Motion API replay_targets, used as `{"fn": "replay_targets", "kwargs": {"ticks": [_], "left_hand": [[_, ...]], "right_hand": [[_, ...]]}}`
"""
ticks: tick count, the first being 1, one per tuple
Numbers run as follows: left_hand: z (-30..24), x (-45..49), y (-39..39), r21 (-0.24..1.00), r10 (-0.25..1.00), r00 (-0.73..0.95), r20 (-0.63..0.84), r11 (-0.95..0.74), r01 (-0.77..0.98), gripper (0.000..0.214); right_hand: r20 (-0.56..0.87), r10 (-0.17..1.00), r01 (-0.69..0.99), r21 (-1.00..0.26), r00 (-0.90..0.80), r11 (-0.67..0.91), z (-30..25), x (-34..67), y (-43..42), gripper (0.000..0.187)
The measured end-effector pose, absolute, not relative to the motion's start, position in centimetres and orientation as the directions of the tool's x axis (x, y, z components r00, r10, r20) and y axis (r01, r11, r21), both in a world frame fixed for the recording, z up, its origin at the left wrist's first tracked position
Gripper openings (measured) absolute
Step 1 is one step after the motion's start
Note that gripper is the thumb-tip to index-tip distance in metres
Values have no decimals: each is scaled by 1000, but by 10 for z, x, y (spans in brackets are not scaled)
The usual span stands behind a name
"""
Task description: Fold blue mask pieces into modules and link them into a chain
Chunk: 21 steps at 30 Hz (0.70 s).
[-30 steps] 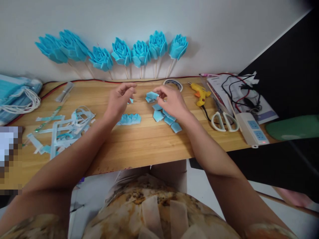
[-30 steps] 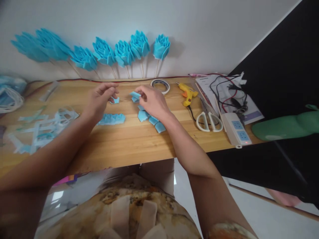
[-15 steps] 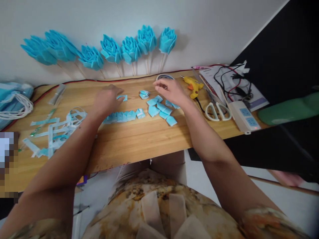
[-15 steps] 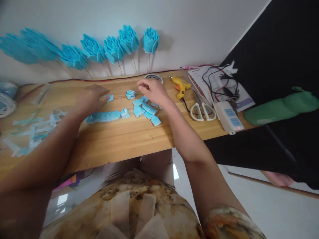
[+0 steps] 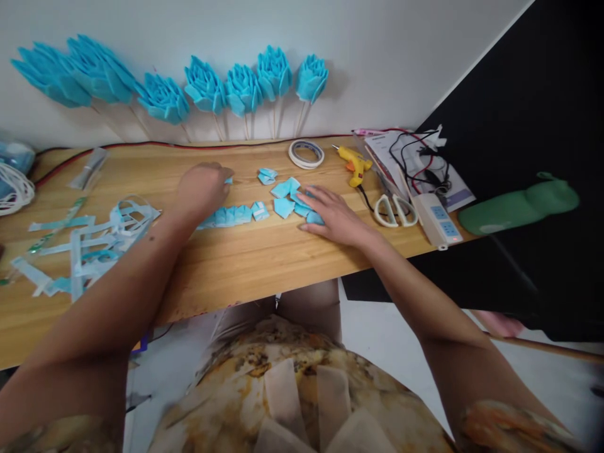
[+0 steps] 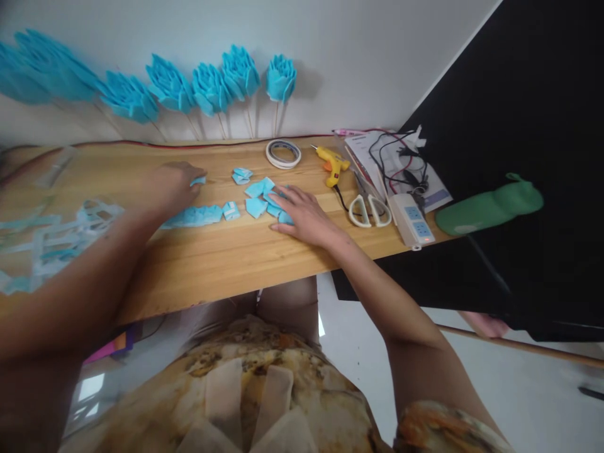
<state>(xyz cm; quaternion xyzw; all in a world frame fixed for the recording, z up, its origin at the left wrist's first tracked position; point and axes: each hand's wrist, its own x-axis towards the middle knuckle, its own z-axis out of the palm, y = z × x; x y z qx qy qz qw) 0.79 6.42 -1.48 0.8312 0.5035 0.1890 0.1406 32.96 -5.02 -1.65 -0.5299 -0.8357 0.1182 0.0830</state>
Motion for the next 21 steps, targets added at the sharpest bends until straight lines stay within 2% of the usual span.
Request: {"fn": "replay_targets", "kwargs": {"ticks": [3,5,8,10,12,13,15,16,18,21], "left_hand": [[-11,10,62,256,903,405,144,-430,866,43],[-9,10,62,301,910,380,167,-414,859,43],[-6,12,64,433,930,289,226,-362,825,40],[-3,13,65,587,950,205,237,-308,749,40],[0,16,66,793,975,128,181,-222,567,39],[1,18,66,879,985,110,132,-168,447,38],[3,20,66,972,993,112,40,-64,225,33],[3,21,66,989,992,124,12,-30,148,30],[2,22,66,999,988,154,-5,-3,53,26],[-1,22,67,1000,983,184,4,-4,0,26]], "right_hand": [[118,907,874,-241,-405,422,-20,321,-47,54],[170,907,873,-252,-384,417,-20,319,-40,43],[219,934,848,-398,-283,351,-19,320,-29,36],[204,967,744,-621,-151,247,-18,321,-22,28],[109,994,500,-860,-19,104,-16,321,-17,26],[41,999,354,-935,21,31,-15,320,-15,27],[-80,996,146,-986,47,-86,-15,320,-11,31],[-118,992,117,-986,42,-122,-15,321,-9,32],[-108,993,215,-970,52,-117,-16,325,-5,34],[139,986,554,-830,95,64,-18,336,1,39]]}}
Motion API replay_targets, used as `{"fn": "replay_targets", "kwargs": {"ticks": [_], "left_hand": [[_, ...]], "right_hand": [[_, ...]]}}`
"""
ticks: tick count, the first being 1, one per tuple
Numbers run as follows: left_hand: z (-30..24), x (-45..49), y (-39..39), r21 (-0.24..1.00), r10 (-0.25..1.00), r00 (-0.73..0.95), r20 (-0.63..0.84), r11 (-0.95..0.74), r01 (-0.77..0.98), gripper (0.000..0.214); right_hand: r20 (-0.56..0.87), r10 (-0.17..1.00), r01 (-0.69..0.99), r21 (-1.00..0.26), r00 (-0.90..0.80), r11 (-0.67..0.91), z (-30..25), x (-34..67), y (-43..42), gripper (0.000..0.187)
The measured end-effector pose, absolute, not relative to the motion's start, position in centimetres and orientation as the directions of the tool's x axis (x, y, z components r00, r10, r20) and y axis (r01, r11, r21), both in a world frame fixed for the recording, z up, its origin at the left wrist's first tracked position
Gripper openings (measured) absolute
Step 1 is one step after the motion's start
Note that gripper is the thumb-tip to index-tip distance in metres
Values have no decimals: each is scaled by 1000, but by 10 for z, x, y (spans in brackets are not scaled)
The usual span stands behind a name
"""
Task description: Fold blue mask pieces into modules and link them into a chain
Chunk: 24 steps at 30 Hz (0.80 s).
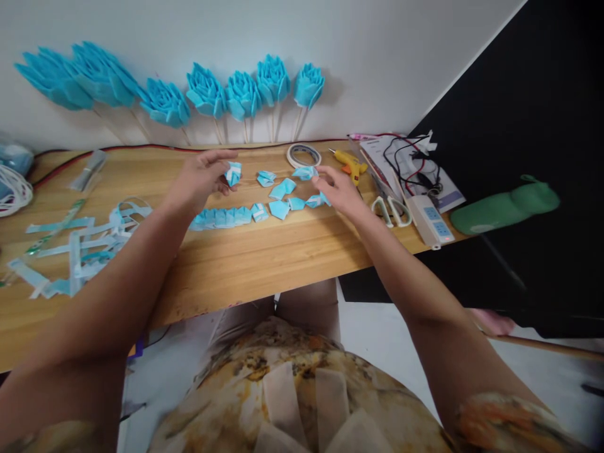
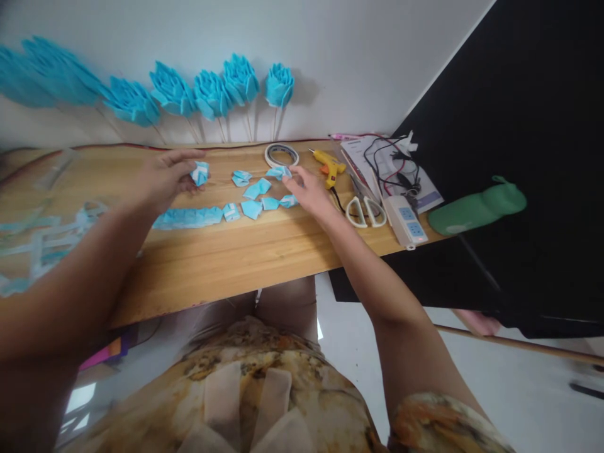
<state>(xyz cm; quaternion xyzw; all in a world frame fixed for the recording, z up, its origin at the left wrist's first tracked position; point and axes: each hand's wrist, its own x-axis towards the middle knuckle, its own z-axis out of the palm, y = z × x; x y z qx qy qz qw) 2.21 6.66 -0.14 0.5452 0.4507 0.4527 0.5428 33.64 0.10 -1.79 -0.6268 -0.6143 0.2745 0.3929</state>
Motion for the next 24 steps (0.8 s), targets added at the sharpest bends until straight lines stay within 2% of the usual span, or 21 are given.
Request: {"fn": "replay_targets", "kwargs": {"ticks": [2,5,8,10,13,15,20,22,24], "left_hand": [[-4,21,68,1000,980,201,0,1,-3,26],[-6,20,70,1000,976,217,-9,11,-5,27],[-7,20,72,1000,977,214,-8,13,-19,29],[-7,21,72,999,976,215,-17,23,-27,29],[-5,22,71,998,971,233,-47,58,-40,28],[-3,23,69,995,965,253,-68,85,-60,29],[2,27,63,984,942,318,-105,145,-104,29],[6,29,59,980,923,364,-125,172,-100,29],[10,33,54,977,903,401,-152,200,-79,28]], "right_hand": [[307,950,706,-687,65,174,-16,343,3,42],[383,924,779,-577,-6,244,-10,343,2,42],[377,919,804,-506,-118,311,-2,331,-2,39],[345,899,794,-448,-269,410,1,317,-6,40],[264,819,733,-365,-510,574,-1,294,-13,47],[205,784,715,-323,-586,620,-5,283,-15,47],[172,816,784,-228,-551,578,-11,285,-8,37],[212,853,816,-254,-477,520,-8,293,-3,37],[272,869,803,-341,-413,488,-3,297,0,38]]}}
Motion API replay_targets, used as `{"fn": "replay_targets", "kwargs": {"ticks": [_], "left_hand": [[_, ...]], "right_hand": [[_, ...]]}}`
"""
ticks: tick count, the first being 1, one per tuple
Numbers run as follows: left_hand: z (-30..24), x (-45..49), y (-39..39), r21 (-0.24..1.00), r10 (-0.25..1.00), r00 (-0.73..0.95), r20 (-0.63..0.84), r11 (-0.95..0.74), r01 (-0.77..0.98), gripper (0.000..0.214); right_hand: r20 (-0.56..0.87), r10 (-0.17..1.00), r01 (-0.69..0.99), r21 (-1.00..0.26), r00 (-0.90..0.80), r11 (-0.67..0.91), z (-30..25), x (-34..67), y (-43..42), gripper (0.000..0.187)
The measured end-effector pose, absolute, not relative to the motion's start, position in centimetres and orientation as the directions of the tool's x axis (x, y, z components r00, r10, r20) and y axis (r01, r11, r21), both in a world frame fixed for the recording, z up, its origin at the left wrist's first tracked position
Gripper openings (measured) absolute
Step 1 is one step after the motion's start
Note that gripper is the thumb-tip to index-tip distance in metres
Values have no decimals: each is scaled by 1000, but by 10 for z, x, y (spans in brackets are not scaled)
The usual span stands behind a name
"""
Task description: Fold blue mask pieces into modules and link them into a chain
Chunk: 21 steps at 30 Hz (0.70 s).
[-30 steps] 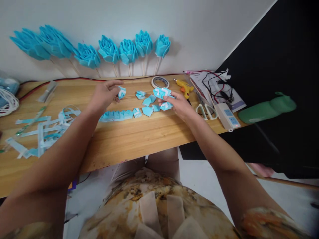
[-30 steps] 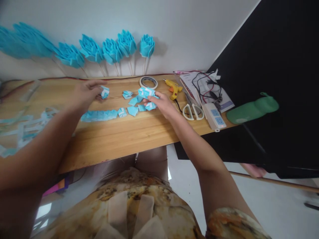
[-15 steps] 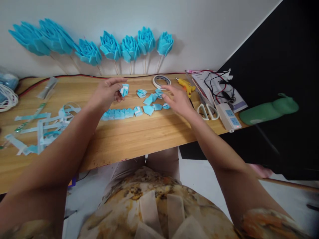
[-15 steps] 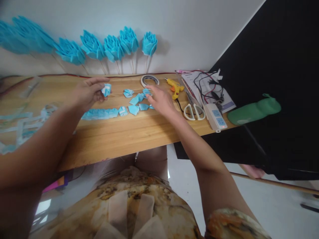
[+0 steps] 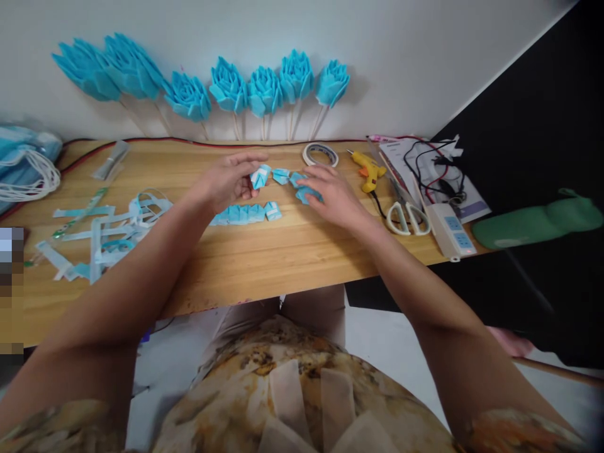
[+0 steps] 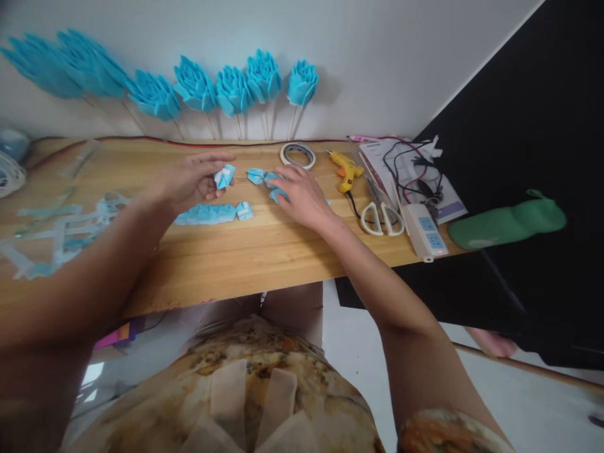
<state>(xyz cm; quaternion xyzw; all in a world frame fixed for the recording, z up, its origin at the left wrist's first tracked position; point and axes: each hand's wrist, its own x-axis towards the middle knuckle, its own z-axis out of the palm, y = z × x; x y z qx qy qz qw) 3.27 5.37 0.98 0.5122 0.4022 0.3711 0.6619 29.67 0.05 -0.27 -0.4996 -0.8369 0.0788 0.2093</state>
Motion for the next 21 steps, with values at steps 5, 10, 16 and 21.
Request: {"fn": "replay_targets", "kwargs": {"ticks": [5,10,16,21], "left_hand": [[22,42,36,982,900,395,-184,183,40,31],[26,46,28,979,895,434,-106,17,204,37],[18,45,32,989,909,410,-79,20,148,42],[16,44,36,991,913,400,-80,116,-66,48]], "right_hand": [[305,895,512,-739,-326,438,3,277,6,33],[168,927,203,-948,-336,245,1,253,14,36],[73,906,86,-989,-417,120,0,243,25,45],[194,948,-15,-980,-251,197,-3,239,31,39]]}}
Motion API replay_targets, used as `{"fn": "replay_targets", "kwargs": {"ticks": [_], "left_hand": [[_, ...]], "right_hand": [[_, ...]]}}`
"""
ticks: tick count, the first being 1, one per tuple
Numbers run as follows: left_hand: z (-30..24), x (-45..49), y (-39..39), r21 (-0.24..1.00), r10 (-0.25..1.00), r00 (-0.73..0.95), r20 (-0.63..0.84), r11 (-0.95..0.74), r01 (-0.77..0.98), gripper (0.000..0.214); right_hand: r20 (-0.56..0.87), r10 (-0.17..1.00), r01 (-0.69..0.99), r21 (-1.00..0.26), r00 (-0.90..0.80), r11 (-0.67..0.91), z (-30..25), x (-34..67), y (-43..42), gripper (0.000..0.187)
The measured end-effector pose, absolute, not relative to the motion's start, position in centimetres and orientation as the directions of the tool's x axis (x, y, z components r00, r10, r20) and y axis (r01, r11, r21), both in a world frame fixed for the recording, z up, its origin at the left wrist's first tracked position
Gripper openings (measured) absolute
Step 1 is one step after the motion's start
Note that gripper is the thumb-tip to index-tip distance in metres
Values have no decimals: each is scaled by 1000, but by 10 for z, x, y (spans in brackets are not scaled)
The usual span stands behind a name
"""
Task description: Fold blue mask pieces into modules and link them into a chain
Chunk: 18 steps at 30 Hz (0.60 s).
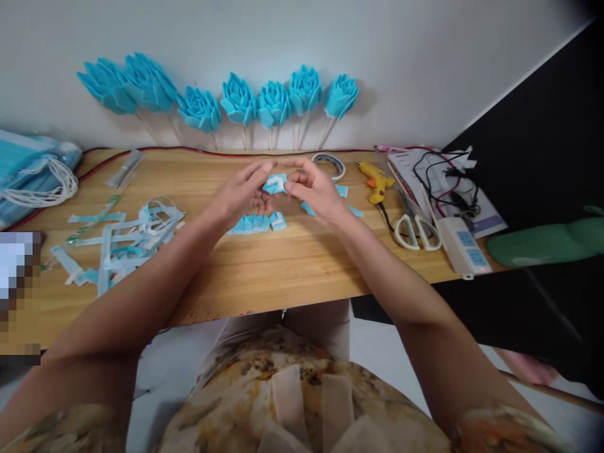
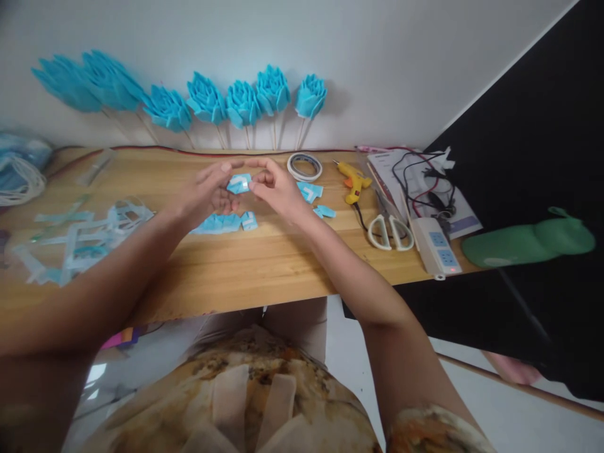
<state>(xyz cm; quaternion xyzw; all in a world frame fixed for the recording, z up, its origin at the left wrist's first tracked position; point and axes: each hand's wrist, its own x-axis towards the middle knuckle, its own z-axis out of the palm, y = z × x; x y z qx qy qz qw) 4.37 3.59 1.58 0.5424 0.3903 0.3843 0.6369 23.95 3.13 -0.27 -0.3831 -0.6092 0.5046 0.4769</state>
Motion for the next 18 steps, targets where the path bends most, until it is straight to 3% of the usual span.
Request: {"fn": "replay_targets", "kwargs": {"ticks": [4,12,18], "left_hand": [[9,44,39,980,895,421,-147,190,-61,34],[7,41,39,986,893,424,-150,102,134,19],[12,40,35,964,869,485,-97,-39,262,15]], "right_hand": [[197,973,-106,-977,-123,185,-10,241,29,39],[125,972,-34,-992,-199,121,-11,249,19,41],[163,943,60,-980,-291,189,-12,254,21,44]]}}
